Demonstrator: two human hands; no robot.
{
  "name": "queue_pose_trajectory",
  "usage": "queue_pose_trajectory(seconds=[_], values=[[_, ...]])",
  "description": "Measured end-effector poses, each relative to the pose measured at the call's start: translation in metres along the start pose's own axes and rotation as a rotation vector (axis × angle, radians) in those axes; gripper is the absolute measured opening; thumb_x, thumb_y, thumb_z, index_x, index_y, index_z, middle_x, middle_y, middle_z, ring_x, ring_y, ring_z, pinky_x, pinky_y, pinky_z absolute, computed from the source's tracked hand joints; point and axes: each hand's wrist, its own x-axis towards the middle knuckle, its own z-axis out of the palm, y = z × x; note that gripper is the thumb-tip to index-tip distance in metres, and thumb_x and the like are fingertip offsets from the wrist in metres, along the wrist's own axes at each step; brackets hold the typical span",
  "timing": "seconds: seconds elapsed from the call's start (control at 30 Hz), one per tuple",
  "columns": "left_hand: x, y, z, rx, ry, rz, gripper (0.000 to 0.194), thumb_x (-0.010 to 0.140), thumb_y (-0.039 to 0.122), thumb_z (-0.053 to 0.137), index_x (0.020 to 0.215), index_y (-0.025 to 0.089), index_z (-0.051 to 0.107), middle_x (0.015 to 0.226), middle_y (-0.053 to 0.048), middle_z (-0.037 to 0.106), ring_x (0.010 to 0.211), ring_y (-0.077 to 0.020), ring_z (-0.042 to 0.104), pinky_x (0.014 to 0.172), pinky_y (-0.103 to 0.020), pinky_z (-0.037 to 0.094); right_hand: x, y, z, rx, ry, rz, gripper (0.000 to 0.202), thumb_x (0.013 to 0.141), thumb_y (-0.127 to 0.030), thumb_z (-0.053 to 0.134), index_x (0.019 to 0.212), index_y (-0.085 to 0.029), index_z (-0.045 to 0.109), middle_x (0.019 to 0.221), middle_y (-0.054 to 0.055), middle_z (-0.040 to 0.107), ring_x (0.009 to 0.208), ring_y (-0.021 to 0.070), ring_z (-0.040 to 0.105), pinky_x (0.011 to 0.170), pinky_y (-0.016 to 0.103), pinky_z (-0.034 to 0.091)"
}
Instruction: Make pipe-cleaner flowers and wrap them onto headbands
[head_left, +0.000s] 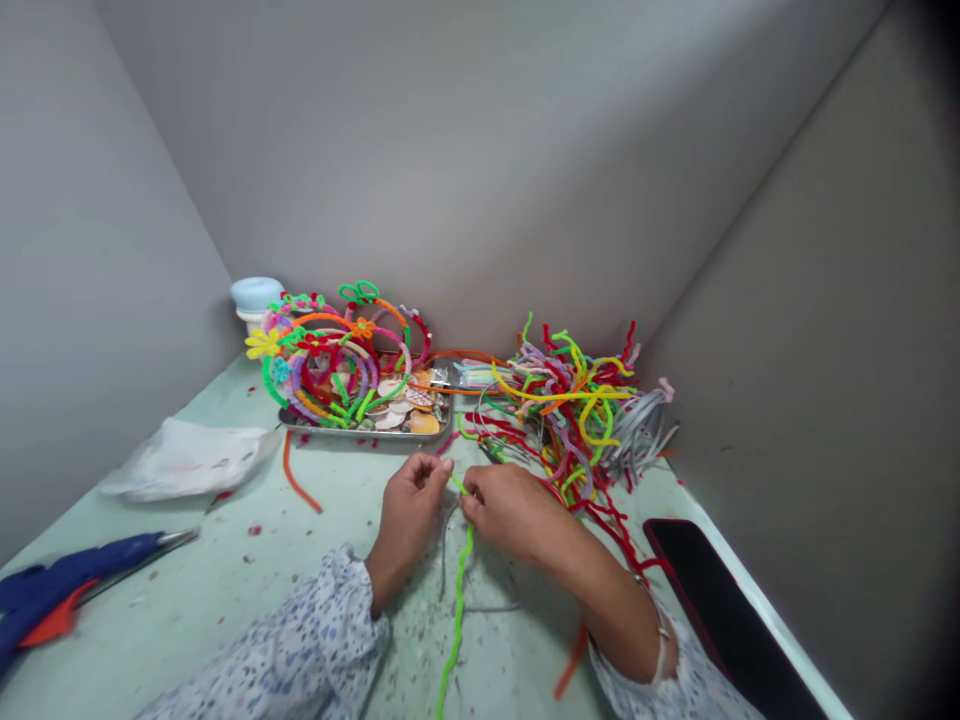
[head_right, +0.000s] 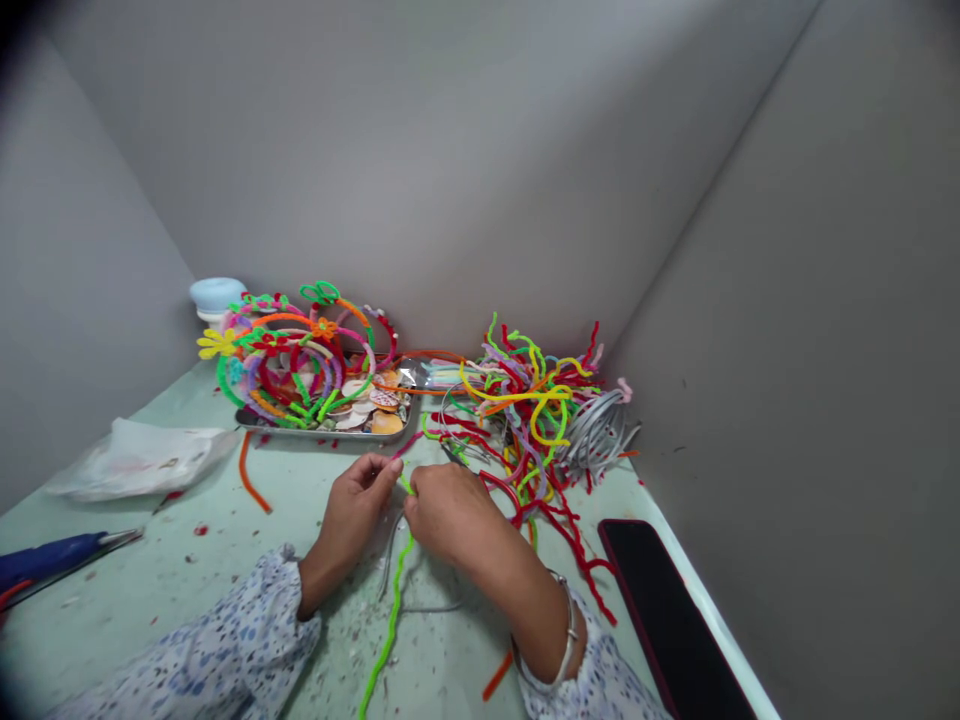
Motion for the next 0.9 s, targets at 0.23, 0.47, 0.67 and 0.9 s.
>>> queue_pose_trajectory(seconds=[0.23,0.47,0.67,0.9], values=[[0.003,-0.003,-0.002,0.034,-0.063,-0.033,0.030,0.076,0.042,0.063,0.062,0.017,0.053,0.049,0.005,0.044,0.047,-0.0083,0.036,0.047,-0.021,0.028,0.000,0.005,0.002,0.003,0.014,-0.022,0.022,0.083,-0.027,0.046,0.082,-0.019,0.066,0.078,0.008,0.069,0.069,0.0179,0.060,0.053,0.027,0.027],[0.005,-0.002,-0.003,-0.056,-0.100,-0.102,0.032,0.078,0.042,0.061,0.061,0.017,0.049,0.047,0.006,0.041,0.044,-0.0067,0.032,0.044,-0.020,0.025,0.005,0.010,0.006,0.025,0.003,-0.032,0.021,0.082,-0.023,0.046,0.080,-0.018,0.066,0.077,0.008,0.069,0.068,0.0169,0.059,0.053,0.026,0.026],[0.006,-0.007,-0.004,-0.165,-0.142,-0.113,0.031,0.081,0.038,0.058,0.062,0.017,0.045,0.047,0.006,0.039,0.043,-0.0058,0.031,0.044,-0.020,0.025,0.007,0.013,0.007,0.107,-0.007,-0.064,0.019,0.082,-0.024,0.048,0.080,-0.018,0.066,0.078,0.006,0.069,0.069,0.0152,0.057,0.055,0.025,0.027],[0.009,-0.010,-0.004,-0.215,-0.118,-0.114,0.030,0.082,0.038,0.057,0.064,0.017,0.044,0.049,0.007,0.039,0.043,-0.0056,0.031,0.043,-0.019,0.025,0.010,0.017,0.008,0.307,0.007,-0.052,0.014,0.079,-0.024,0.052,0.074,-0.018,0.065,0.070,0.002,0.065,0.061,0.0110,0.051,0.053,0.022,0.026]])
